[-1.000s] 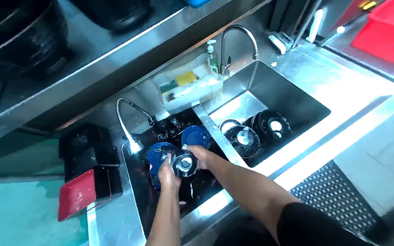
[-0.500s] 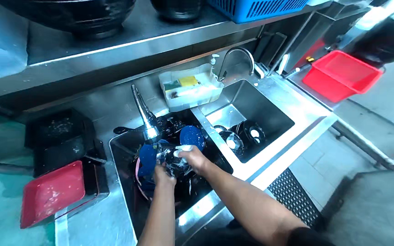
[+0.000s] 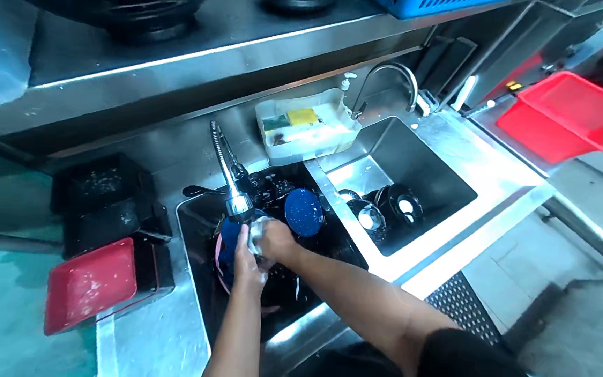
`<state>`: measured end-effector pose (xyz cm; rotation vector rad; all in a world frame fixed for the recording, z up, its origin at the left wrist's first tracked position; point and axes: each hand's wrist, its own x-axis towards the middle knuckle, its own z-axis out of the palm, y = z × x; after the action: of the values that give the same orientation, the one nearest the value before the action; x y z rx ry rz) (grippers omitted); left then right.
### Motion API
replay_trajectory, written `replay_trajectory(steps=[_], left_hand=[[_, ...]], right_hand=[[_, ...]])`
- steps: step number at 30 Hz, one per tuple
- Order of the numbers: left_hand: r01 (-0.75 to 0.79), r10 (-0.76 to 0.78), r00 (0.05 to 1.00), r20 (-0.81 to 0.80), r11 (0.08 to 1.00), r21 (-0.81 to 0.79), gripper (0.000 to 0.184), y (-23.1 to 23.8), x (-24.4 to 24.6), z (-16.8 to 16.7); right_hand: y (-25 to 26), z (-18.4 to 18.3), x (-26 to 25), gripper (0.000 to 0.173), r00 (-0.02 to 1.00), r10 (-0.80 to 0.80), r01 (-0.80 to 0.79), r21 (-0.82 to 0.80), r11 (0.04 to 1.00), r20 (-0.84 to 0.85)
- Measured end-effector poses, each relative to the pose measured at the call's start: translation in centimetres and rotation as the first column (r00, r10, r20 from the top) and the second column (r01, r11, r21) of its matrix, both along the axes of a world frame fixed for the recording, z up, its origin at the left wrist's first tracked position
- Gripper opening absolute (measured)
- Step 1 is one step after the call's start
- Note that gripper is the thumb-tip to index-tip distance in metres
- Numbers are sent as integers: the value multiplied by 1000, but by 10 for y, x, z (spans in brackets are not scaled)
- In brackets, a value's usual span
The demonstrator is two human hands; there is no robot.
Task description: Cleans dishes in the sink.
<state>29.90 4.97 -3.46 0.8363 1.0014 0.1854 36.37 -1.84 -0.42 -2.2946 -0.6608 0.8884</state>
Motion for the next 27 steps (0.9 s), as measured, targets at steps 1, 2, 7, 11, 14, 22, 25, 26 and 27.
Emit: replay_trajectory(steps=[1,2,7,11,14,22,25,26,27], left_hand=[[-16,16,999,28,1000,-5,53,11,0,0],[-26,26,999,39,1000,16,51,25,-1,0],[-27,34,997,-74,995,101,41,35,3,7],[-31,35,997,-67,998,59,44,21,16,2],[0,31,989,-146,977,213,40,24,21,3],[133,-51,990,-128,608,783,40,6,52,1],[328,-354,928,-119,621,712,53,0,74,-21],[373,-375,914,-157,621,689,54,-4,84,-27],[435,-390,892,-229,598,673,52,-7,93,-35]], right_hand=[[6,0,-1,29,981,-65,85,104,991,-181],[9,-4,-2,27,959,-17,72,187,980,-282],[11,-7,13,15,819,480,-473,-104,875,316],[14,-9,17,24,942,-150,224,231,947,-299],[5,-25,9,31,653,-121,560,368,742,-748],[-8,-20,32,44,522,-94,714,374,592,-848],[-57,-21,52,33,601,-218,737,426,525,-769],[-78,-22,63,31,628,-276,740,449,501,-728],[-102,-26,73,30,630,-358,760,453,466,-689]])
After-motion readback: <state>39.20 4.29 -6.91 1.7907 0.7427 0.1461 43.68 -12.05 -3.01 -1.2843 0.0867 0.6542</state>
